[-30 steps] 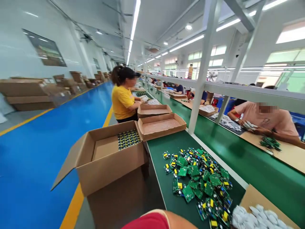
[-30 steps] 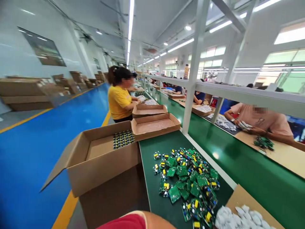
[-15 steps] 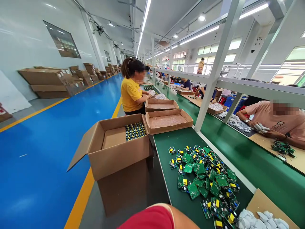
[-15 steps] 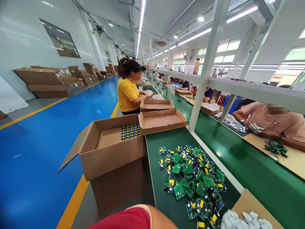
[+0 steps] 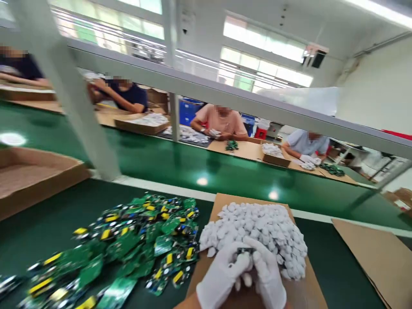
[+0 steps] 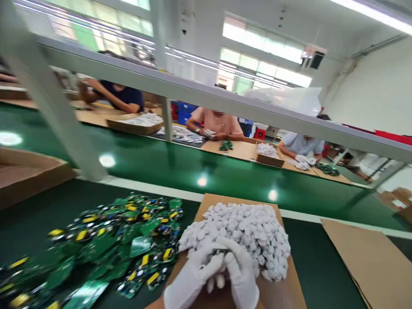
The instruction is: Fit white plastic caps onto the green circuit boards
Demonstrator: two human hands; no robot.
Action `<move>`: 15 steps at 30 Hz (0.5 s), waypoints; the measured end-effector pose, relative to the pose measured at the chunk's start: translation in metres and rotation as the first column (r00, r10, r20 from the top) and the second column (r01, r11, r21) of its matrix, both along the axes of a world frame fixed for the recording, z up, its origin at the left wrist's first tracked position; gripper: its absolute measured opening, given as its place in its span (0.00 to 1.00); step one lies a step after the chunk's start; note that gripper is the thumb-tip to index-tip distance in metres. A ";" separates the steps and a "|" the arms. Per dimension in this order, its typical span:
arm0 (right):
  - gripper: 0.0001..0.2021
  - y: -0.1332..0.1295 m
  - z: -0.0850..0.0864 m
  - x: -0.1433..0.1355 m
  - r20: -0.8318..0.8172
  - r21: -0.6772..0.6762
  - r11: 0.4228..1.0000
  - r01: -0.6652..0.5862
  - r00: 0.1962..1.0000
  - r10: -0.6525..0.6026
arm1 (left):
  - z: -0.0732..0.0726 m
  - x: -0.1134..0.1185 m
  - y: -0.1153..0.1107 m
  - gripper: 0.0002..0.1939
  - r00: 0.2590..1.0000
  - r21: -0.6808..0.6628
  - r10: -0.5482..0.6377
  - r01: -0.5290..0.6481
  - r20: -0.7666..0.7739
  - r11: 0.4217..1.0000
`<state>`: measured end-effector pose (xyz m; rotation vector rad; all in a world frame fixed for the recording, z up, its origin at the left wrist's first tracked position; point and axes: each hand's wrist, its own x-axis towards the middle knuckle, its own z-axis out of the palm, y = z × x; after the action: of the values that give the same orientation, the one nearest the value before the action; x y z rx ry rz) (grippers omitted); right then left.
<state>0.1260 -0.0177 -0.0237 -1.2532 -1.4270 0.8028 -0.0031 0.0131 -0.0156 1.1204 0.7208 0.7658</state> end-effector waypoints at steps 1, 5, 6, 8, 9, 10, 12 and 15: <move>0.20 -0.001 0.002 -0.001 0.016 -0.037 0.999 0.017 1.000 -0.017 | 0.000 -0.002 0.001 0.23 1.000 0.007 0.009 -0.009 -0.006 1.000; 0.23 0.002 0.012 -0.008 -0.018 -0.101 0.995 0.007 1.000 -0.008 | 0.006 -0.005 0.000 0.22 0.998 -0.016 -0.021 0.022 0.056 1.000; 0.23 0.002 0.013 -0.008 -0.041 -0.101 0.995 0.004 0.999 -0.008 | 0.008 -0.004 -0.001 0.22 0.994 -0.055 -0.049 0.055 0.098 0.997; 0.25 0.002 0.016 -0.005 -0.094 -0.114 0.993 -0.009 0.996 -0.002 | 0.013 -0.003 -0.002 0.20 0.982 -0.140 -0.088 0.112 0.167 0.984; 0.25 0.002 0.017 -0.003 -0.117 -0.129 0.991 -0.031 0.993 0.015 | 0.015 -0.003 -0.003 0.18 0.979 -0.171 -0.091 0.123 0.184 0.978; 0.26 0.002 0.018 -0.003 -0.116 -0.137 0.989 -0.056 0.992 0.040 | 0.017 -0.003 -0.003 0.15 0.979 -0.194 -0.080 0.117 0.188 0.974; 0.26 0.002 0.020 -0.003 -0.039 -0.109 0.991 -0.075 0.997 0.071 | 0.017 -0.003 -0.004 0.11 0.982 -0.233 -0.023 0.067 0.185 0.970; 0.21 0.004 0.021 -0.004 0.088 -0.016 0.999 -0.039 0.995 0.041 | 0.015 -0.005 -0.003 0.09 0.981 -0.302 0.059 -0.001 0.183 0.953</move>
<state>0.1216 -0.0135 -0.0027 -1.2882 -1.5239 0.7939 -0.0077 0.0101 -0.0008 0.7502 0.6675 0.7492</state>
